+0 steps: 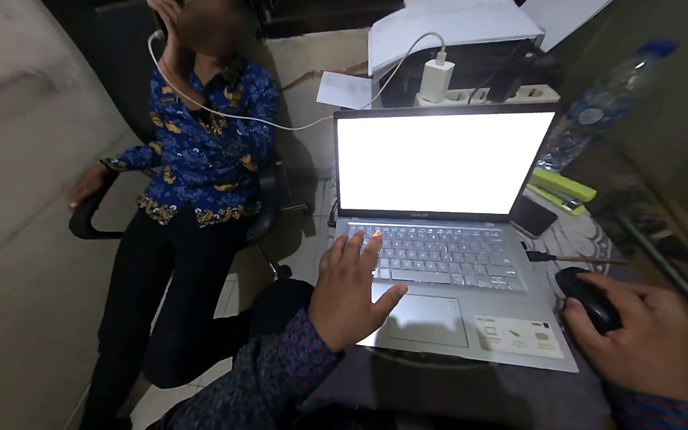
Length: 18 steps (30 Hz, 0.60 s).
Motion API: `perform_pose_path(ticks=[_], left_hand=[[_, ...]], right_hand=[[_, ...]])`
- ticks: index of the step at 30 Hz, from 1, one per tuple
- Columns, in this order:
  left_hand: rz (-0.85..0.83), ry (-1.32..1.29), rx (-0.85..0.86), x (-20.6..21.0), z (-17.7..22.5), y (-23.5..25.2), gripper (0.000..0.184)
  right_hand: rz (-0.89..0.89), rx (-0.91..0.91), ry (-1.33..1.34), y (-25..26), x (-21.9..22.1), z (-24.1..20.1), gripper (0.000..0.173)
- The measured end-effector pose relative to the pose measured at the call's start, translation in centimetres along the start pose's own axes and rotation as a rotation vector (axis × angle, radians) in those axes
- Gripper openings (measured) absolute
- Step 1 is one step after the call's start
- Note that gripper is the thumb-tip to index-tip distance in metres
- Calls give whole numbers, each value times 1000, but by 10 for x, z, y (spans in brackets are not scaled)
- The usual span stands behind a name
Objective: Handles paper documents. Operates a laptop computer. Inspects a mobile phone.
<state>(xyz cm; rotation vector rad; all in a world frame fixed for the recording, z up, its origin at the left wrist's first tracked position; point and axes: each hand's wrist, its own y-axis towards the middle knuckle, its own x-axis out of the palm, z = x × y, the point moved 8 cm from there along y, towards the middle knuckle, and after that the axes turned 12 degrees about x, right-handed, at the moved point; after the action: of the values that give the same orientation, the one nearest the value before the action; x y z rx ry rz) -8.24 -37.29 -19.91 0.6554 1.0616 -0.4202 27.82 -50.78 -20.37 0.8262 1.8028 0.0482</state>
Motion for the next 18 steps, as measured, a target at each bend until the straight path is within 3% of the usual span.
perform_pose_path(ticks=[18], left_hand=[[-12,7,-4,0,1,0,91]], right_hand=[[-33,-43,22,1,1,-7,54]])
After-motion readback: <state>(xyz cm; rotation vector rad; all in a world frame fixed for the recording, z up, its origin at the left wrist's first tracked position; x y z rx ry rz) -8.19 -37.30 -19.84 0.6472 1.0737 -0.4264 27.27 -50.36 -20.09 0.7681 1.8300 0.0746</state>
